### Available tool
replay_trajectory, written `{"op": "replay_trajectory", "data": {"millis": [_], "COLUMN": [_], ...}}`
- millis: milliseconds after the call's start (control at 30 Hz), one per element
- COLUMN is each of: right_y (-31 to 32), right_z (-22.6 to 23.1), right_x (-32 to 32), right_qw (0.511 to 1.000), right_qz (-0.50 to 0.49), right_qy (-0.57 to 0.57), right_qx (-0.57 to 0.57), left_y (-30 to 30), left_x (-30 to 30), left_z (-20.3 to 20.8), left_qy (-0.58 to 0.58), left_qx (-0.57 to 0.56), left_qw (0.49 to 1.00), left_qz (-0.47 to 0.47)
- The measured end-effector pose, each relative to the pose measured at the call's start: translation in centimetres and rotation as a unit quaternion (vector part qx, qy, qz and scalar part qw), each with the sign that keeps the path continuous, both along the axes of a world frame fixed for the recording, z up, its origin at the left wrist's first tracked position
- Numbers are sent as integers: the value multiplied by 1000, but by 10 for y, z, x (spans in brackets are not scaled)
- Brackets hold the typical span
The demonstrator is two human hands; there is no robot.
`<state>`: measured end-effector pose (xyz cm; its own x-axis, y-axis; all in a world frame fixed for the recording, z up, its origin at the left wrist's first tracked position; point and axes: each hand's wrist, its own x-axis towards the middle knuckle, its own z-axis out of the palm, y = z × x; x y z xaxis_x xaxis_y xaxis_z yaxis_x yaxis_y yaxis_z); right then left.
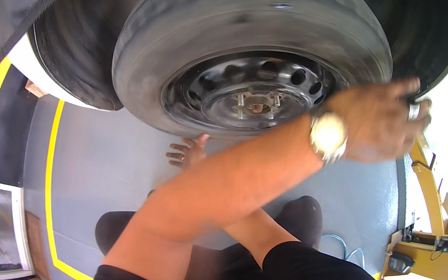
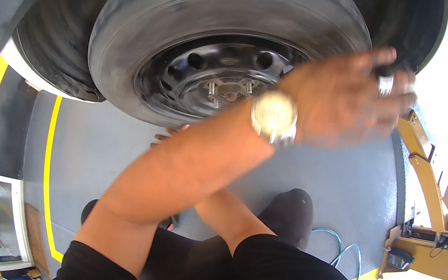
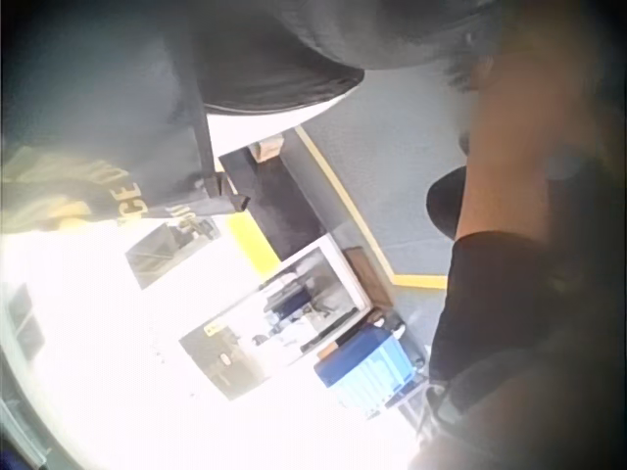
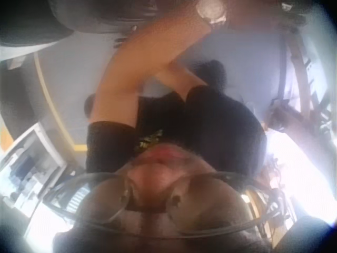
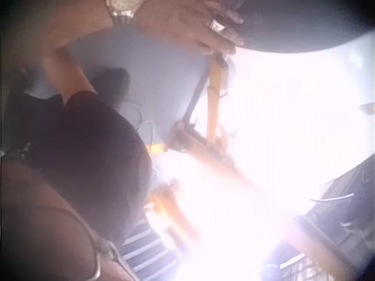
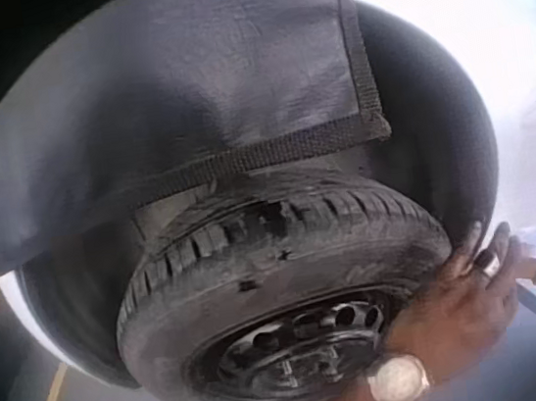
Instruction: The person works under the hood of a white car, then moves to the front wheel area to remove the brake caliper and use a fluid extraction tool. They later reinstall the tire onto the hub.
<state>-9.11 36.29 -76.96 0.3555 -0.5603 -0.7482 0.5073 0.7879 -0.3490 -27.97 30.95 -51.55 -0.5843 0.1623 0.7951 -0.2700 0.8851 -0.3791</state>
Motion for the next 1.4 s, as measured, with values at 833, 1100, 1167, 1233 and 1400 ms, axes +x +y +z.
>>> {"op": "replay_trajectory", "data": {"millis": [833,1100,1167,1233,1400], "right_y": [103,198,235,279,325], "right_z": [-73,-65,-55,-46,53], "right_x": [-355,-481,-529,-591,-760], "right_qw": [901,816,755,669,364], "right_qz": [15,-98,-142,-219,-288], "right_qy": [379,558,637,709,885], "right_qx": [-212,-113,-56,-34,-44], "left_y": [23,26,11,30,46], "left_x": [150,155,177,144,118], "left_z": [-205,-200,-226,-203,-186], "left_qy": [196,194,206,171,139], "left_qx": [91,119,182,169,154], "left_qw": [869,853,858,837,842], "left_qz": [444,470,435,491,499]}}
